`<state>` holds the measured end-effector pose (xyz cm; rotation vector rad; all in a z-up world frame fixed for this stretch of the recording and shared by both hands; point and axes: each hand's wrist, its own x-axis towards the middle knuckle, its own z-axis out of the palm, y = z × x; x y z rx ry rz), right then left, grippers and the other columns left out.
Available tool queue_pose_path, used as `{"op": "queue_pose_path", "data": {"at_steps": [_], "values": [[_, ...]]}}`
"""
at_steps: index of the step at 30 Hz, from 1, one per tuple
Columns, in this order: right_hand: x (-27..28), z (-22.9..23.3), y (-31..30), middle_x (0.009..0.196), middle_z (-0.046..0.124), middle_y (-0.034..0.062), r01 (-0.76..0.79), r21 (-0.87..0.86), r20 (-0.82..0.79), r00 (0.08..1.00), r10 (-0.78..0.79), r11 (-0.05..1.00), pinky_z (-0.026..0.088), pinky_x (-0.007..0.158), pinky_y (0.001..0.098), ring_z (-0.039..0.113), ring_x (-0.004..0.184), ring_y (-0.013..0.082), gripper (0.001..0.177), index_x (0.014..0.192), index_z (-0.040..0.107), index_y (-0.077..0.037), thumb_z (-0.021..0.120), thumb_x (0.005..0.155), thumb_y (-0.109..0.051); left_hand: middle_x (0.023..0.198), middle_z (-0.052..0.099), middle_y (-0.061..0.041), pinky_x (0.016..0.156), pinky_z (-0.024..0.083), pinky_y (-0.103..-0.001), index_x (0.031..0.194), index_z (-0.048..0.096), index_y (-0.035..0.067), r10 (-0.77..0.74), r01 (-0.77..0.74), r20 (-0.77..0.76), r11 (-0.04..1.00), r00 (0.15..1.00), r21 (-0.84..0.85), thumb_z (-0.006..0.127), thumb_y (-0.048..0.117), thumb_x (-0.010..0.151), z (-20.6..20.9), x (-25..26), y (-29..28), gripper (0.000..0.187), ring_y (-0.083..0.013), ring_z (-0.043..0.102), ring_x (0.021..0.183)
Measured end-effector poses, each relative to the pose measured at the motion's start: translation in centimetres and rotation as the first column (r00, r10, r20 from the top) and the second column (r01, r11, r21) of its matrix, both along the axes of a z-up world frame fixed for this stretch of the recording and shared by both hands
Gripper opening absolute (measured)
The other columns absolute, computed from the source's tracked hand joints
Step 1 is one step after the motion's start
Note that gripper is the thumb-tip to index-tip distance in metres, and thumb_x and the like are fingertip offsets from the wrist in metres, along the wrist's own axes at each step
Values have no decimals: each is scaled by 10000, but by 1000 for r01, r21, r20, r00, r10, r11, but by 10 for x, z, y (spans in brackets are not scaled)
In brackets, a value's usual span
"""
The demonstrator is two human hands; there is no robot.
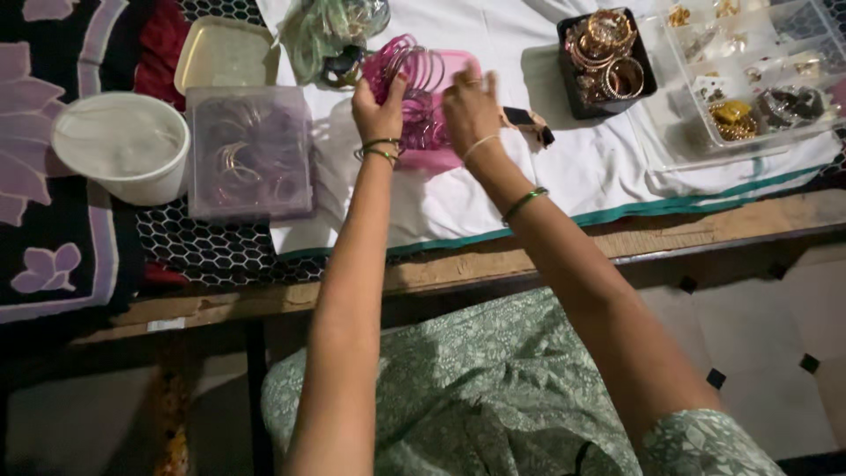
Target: The person sorts and organizes bangles from a pink container onto a white cloth on the table. They handle the bangles by hand, separating them into small piles and occasionally placing some into a clear plastic bag.
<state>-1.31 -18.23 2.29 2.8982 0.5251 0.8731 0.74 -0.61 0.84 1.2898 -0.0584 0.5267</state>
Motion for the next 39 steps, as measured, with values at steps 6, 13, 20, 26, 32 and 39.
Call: {"op": "queue_pose_path", "data": {"at_steps": [6, 13, 20, 26, 32, 39], "values": [[44, -33, 21, 1210, 656, 208, -192, 116, -401, 889, 223, 974, 511, 987, 483, 615, 1132, 367, 460, 1250, 685, -16, 651, 941, -356, 976, 784, -78, 790, 585, -333, 1098, 711, -11, 185, -196, 110, 976, 977, 99, 800, 153, 904, -14, 8, 0, 269, -159, 723, 847], [3, 9, 36, 1230, 656, 113, -100, 110, -423, 896, 138, 989, 471, 903, 507, 570, 1204, 299, 518, 1039, 794, -169, 701, 758, -594, 923, 796, -97, 776, 599, -342, 1028, 738, -4, 236, -199, -95, 934, 967, 297, 812, 251, 879, -11, 7, -4, 304, -186, 763, 816], [-4, 17, 33, 1028, 714, 67, -187, 102, -269, 940, 209, 977, 450, 818, 491, 599, 1077, 284, 260, 878, 756, -132, 691, 850, -382, 953, 780, -114, 772, 601, -330, 1050, 715, -36, 196, -193, -18, 975, 980, 107, 772, 205, 919, -14, 5, 4, 280, -177, 743, 826], [-3, 25, 17, 927, 721, 106, -260, 458, -20, 953, 302, 850, 522, 883, 454, 642, 945, 347, 110, 871, 726, -111, 733, 847, -218, 961, 768, -112, 776, 621, -305, 1068, 678, -53, 120, -100, 71, 965, 990, -241, 714, 160, 951, -32, 20, 8, 246, -169, 753, 825], [-22, 64, 16, 820, 743, 167, 186, 770, -310, 945, 104, 610, 555, 708, 430, 725, 772, 334, 294, 895, 728, -49, 812, 856, -328, 982, 779, -100, 796, 591, -305, 1075, 714, -48, 162, -149, 70, 977, 984, -154, 759, 177, 934, -22, 10, 9, 269, -163, 734, 850], [16, 24, 26, 926, 772, 98, 274, 946, -124, 801, 585, -175, 605, 717, 281, 745, 800, 148, 254, 1061, 702, 50, 777, 862, -87, 915, 782, -80, 748, 559, -322, 1007, 745, 4, 139, -110, -113, 967, 984, 228, 811, 182, 868, -14, 4, 2, 235, -146, 703, 791]]}}
